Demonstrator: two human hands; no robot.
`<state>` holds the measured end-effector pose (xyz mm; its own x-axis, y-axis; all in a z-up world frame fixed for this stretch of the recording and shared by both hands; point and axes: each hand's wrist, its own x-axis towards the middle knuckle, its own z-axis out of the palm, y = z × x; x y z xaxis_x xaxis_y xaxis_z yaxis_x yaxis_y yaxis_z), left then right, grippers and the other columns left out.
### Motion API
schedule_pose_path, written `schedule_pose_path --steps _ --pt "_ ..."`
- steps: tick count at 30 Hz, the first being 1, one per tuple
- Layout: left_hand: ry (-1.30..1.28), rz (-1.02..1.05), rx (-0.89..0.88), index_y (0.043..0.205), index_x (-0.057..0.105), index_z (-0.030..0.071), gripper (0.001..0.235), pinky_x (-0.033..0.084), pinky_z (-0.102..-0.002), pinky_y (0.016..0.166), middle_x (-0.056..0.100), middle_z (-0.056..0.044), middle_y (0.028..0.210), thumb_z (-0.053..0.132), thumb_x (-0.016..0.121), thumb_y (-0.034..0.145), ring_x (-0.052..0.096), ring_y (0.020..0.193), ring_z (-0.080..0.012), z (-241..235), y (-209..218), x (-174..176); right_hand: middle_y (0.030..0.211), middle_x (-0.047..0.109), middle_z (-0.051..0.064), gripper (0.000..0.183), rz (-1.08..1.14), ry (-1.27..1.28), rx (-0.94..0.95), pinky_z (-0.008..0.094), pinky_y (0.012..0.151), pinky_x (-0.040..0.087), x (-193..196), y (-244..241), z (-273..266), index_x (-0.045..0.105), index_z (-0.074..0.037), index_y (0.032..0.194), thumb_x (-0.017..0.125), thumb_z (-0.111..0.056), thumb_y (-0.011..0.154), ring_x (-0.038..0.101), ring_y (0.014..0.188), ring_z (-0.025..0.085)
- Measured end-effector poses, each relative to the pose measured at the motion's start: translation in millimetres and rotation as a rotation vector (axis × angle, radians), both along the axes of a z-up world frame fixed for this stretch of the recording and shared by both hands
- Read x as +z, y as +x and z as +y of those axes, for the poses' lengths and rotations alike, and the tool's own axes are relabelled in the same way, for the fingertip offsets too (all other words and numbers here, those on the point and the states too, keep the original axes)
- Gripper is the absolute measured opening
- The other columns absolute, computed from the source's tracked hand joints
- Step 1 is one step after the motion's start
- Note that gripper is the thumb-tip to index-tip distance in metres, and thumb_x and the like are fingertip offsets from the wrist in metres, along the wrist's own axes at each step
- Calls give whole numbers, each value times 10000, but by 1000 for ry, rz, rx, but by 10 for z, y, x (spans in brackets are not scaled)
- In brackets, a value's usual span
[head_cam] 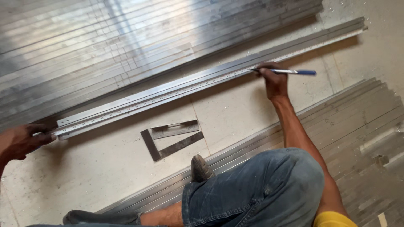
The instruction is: The person uses a pen to mark lines and measurement points on long metal frame pieces while using a measuring tape and square for accuracy.
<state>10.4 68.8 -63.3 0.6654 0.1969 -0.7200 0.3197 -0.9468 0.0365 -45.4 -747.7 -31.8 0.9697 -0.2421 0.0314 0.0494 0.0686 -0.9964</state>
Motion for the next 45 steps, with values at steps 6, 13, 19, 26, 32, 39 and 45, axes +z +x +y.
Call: schedule_pose_path --steps 6,13,19,26,32,39,45 --pt "-75 21 -59 1447 638 259 670 662 -524 760 702 -158 1217 629 647 888 679 967 -395 -368 43 502 961 727 161 217 61 154 -48 406 822 595 781 -263 -91 716 3 1119 645 -95 939 714 874 274" --pt "-84 80 -32 1386 666 274 590 629 -524 829 704 -153 1241 559 710 871 670 1032 -380 -613 -56 1174 931 806 123 350 458 -598 904 373 811 607 1968 -13 393 784 -10 1013 562 -43 744 749 896 236" --pt "-65 51 62 1260 735 203 484 605 -519 870 743 -130 1201 483 756 866 700 1035 -357 -466 -104 1366 1036 756 165 408 312 -1508 981 452 849 586 1341 633 1381 681 -96 1251 658 -82 844 724 947 338" --pt "42 107 237 1114 815 120 374 577 -513 918 789 -103 1155 394 810 860 735 1040 -330 17 -219 1254 946 718 245 657 -317 -1707 841 573 862 547 300 669 1929 515 -26 1384 741 -104 772 676 921 458" --pt "140 110 434 1218 745 133 394 400 -736 981 617 -160 1333 332 803 882 530 1241 -456 257 -313 1308 891 687 248 769 -236 -1539 921 510 677 555 250 685 2118 508 -61 1386 768 -157 668 658 802 411" --pt "3 -344 591 1129 737 77 346 359 -663 1102 685 -175 1277 361 741 932 597 1242 -386 635 -377 1155 856 666 226 854 -565 -1427 881 515 742 529 27 520 3477 543 4 1326 786 -152 523 612 823 388" --pt "-6 -513 519 1463 456 88 572 405 -609 1052 624 -224 1314 427 590 1022 553 1252 -436 1058 -894 693 890 669 157 771 -316 -1385 880 531 788 490 65 363 4777 539 -132 1423 789 -128 693 599 968 338"
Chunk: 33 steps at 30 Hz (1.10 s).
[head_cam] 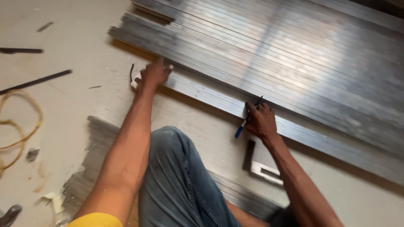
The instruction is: The person uses a pen to mark lines and measurement points on long metal frame pieces while using a measuring tape and square for accuracy.
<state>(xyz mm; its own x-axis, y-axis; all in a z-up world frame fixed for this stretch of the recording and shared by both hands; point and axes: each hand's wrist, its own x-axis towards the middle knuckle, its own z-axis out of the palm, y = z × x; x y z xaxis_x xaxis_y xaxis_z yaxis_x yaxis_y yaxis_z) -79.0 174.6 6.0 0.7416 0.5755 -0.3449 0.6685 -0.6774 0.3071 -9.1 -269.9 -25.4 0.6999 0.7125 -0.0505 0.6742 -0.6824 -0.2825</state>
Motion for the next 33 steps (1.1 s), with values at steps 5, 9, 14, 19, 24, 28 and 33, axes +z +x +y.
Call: schedule_pose_path --steps 5,9,14,19,24,28,33 --pt "271 -663 -187 1551 321 -8 736 353 -606 1092 362 -362 1579 283 702 992 381 1413 -498 -15 -819 -342 947 633 192 926 -29 132 119 552 806 461 -132 0 92 484 -97 1455 820 -125 592 568 934 369" --pt "72 -733 -2 1491 427 -11 787 343 -583 1161 521 -268 1482 327 800 885 487 1374 -435 86 -918 -324 970 629 161 953 -60 183 175 491 858 471 -173 164 -649 416 -136 1543 752 -63 655 567 940 348" --pt "-16 -212 236 1378 557 22 825 325 -541 1107 675 -166 1283 384 905 723 626 1203 -307 194 -731 56 1020 649 140 940 -74 -77 65 478 866 471 -72 203 -1435 418 -171 1549 805 -191 693 587 976 316" --pt "-315 -389 275 1430 548 58 863 473 -391 996 734 -136 1225 288 920 686 678 1106 -246 194 -738 107 1058 660 144 899 -131 -11 5 525 920 446 -73 100 -1442 450 -146 1508 806 -435 734 586 1037 326" --pt "-341 -426 303 1443 558 74 877 546 -338 968 715 -141 1242 234 929 665 675 1100 -241 257 -722 -116 1133 658 165 898 -158 15 -14 529 961 446 -73 66 -1428 475 -143 1495 791 -479 724 589 1074 329" --pt "-373 -458 332 1435 558 60 872 563 -332 977 703 -150 1256 198 926 657 676 1115 -243 303 -727 -160 1111 650 158 941 -126 -20 -8 522 978 446 -88 116 -1408 461 -159 1527 804 -439 697 582 1078 316" --pt "-411 -529 291 1400 573 2 839 575 -328 994 703 -156 1268 183 929 662 682 1138 -247 245 -735 -196 1103 648 156 971 -87 -73 -28 516 935 447 -112 119 -1463 438 -158 1530 833 -373 670 565 1059 315"
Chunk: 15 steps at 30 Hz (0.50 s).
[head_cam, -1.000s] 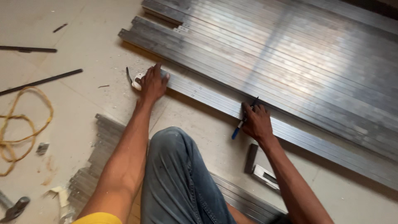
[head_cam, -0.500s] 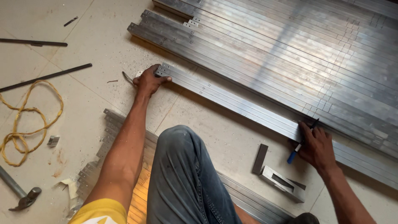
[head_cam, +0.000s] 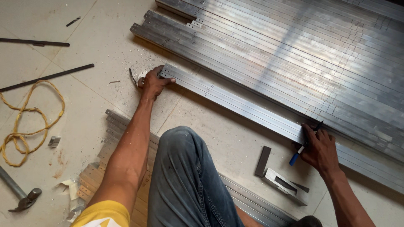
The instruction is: The person uses a pen to mark lines and measurement points on long metal frame pieces while using a measuring tape and square for accuracy.
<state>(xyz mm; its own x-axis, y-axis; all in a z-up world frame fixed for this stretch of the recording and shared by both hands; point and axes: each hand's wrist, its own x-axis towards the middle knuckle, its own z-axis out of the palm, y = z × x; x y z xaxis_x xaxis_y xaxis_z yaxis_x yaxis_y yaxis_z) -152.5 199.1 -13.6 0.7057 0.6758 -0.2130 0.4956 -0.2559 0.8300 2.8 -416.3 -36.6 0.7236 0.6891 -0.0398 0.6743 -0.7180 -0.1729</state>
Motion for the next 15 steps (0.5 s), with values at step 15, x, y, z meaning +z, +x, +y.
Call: schedule_pose_path --steps 15 --pt "172 33 81 1393 551 -42 859 491 -379 1068 661 -228 1313 340 924 721 640 1212 -306 -138 -98 -32 1093 633 158 956 -20 50 17 531 953 442 -27 8 -5 447 -147 1512 833 -338 659 566 1043 311"
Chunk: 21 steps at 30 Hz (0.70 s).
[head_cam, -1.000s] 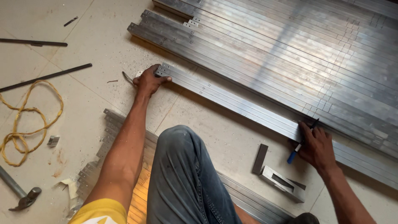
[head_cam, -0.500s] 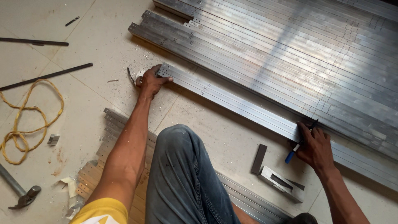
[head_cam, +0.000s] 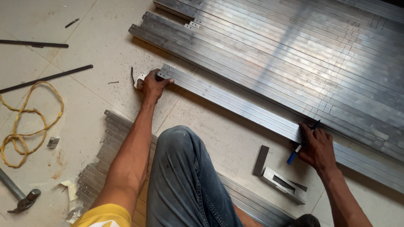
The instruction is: The person uses a pen to mark lines and measurement points on long metal frame pieces while using a measuring tape and square for accuracy.
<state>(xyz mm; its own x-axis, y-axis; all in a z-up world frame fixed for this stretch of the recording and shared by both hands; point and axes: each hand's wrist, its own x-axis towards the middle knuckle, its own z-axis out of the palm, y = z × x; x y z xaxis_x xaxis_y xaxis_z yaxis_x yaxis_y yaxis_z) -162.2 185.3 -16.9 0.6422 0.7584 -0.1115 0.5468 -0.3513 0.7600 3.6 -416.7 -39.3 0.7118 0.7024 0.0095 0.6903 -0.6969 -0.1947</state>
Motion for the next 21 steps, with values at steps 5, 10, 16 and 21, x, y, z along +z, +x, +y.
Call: schedule_pose_path --steps 5,10,16,21 --pt "-35 -13 -16 1401 542 -47 874 513 -363 1059 677 -216 1300 334 917 710 664 1195 -295 0 35 -14 1114 634 140 988 -4 -43 -2 522 969 449 31 -2 7 432 -164 1521 824 -322 629 573 1062 301" --pt "25 33 -4 1397 549 -38 853 468 -380 1093 679 -206 1303 315 933 722 637 1214 -288 -41 26 46 1103 625 128 987 42 -107 -33 518 991 449 26 -6 21 409 -173 1549 829 -344 671 565 1069 287" --pt "-171 56 -24 1501 480 109 915 529 -365 1078 621 -151 1401 183 881 681 631 1226 -266 142 108 -145 1127 631 160 1014 -15 -41 -6 580 979 412 64 -11 -155 410 -190 1530 848 -313 624 568 1099 341" --pt "-23 96 -173 1516 485 102 977 442 -455 1113 556 -160 1489 341 946 689 523 1358 -336 425 123 -328 1028 633 139 1016 -26 -235 -92 505 1118 441 187 60 -687 396 -239 1594 799 -170 665 599 1072 332"
